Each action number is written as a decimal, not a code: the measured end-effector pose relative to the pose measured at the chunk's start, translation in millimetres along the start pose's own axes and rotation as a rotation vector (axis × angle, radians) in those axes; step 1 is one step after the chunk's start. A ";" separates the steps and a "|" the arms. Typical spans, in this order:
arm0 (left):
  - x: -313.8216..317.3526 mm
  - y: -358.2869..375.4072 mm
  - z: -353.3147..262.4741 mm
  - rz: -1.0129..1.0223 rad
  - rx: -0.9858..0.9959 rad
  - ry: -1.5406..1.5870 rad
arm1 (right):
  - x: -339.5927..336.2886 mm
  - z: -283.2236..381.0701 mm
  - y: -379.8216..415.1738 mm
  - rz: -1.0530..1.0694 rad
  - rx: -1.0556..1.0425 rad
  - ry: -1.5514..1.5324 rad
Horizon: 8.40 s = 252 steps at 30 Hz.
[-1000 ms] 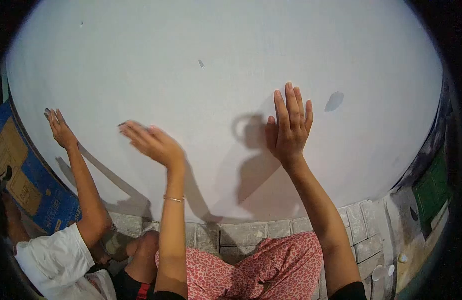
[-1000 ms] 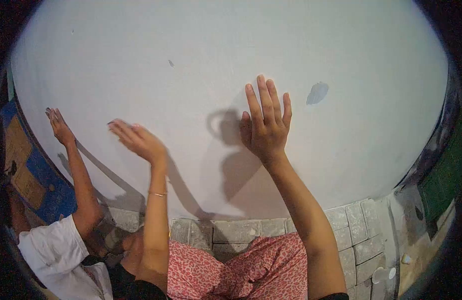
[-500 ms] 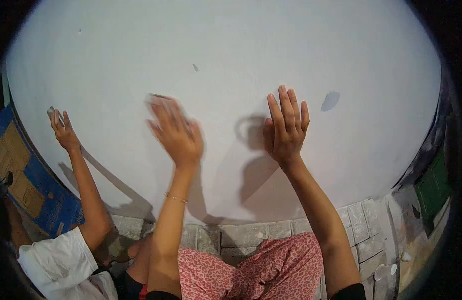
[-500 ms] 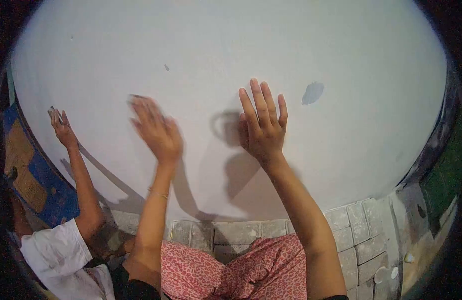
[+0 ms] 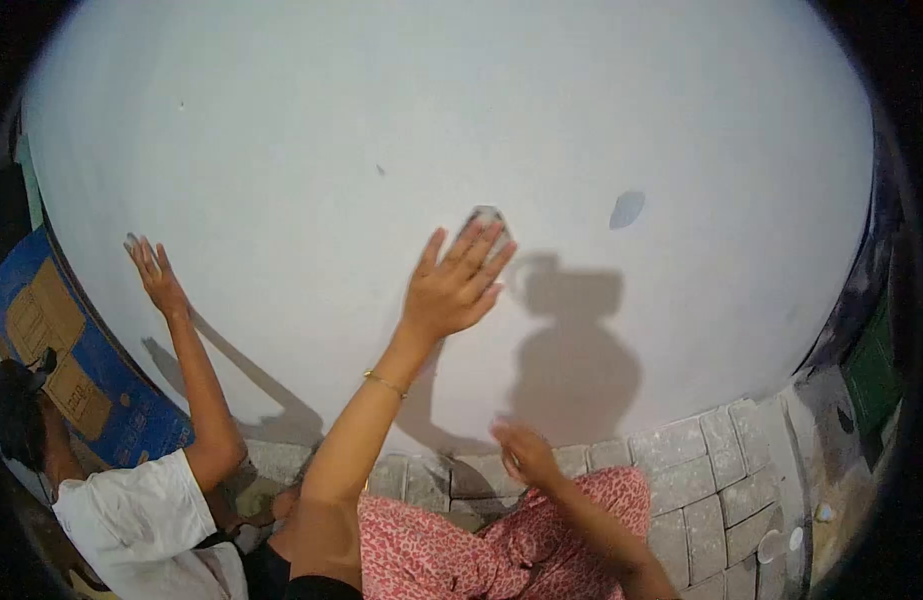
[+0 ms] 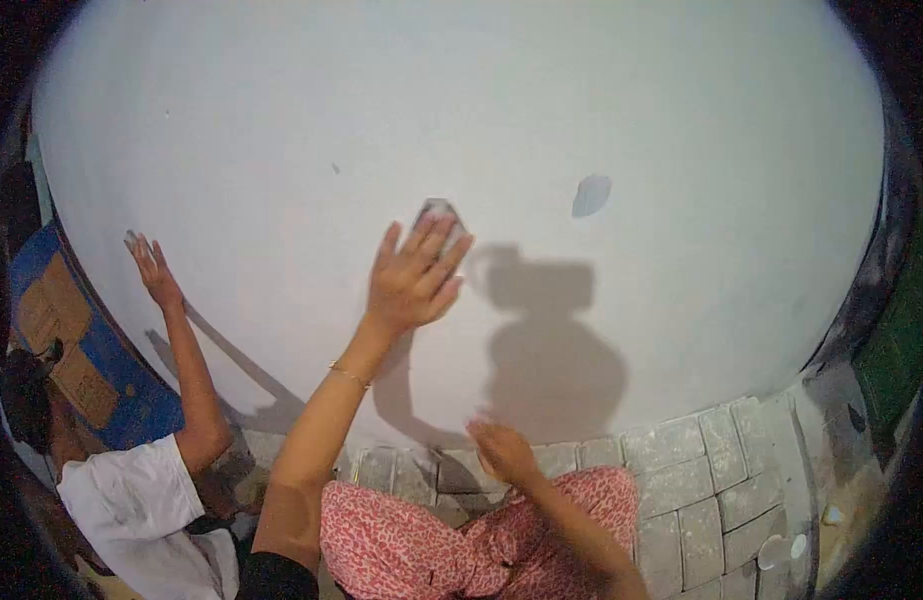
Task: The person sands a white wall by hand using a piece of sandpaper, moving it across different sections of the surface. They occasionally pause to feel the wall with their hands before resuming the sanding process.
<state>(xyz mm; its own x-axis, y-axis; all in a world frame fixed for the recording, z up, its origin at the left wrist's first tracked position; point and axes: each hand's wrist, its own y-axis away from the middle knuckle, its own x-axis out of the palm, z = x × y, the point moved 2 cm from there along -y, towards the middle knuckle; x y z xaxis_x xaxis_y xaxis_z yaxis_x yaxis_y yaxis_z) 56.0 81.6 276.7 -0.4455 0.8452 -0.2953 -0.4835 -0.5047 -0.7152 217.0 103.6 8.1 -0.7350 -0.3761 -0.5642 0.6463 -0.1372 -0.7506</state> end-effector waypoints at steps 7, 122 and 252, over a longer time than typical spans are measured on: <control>-52.3 -20.4 104.7 -0.262 -0.671 -0.127 | 34.6 -26.4 71.2 -0.088 0.368 -0.247; 22.1 124.7 -46.4 0.159 -0.359 0.033 | 81.8 -89.8 106.4 0.045 0.973 -0.397; 30.5 207.4 -88.4 0.087 -1.131 0.261 | -143.1 3.2 -249.6 0.374 -0.998 1.210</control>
<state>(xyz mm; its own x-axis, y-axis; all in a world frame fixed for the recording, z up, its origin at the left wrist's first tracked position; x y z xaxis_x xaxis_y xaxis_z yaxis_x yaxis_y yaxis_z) 8.8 18.2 63.4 -0.2117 0.8926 -0.3981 0.5482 -0.2287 -0.8045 161.6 188.7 277.3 -0.6101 0.7240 -0.3220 0.7884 0.5952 -0.1555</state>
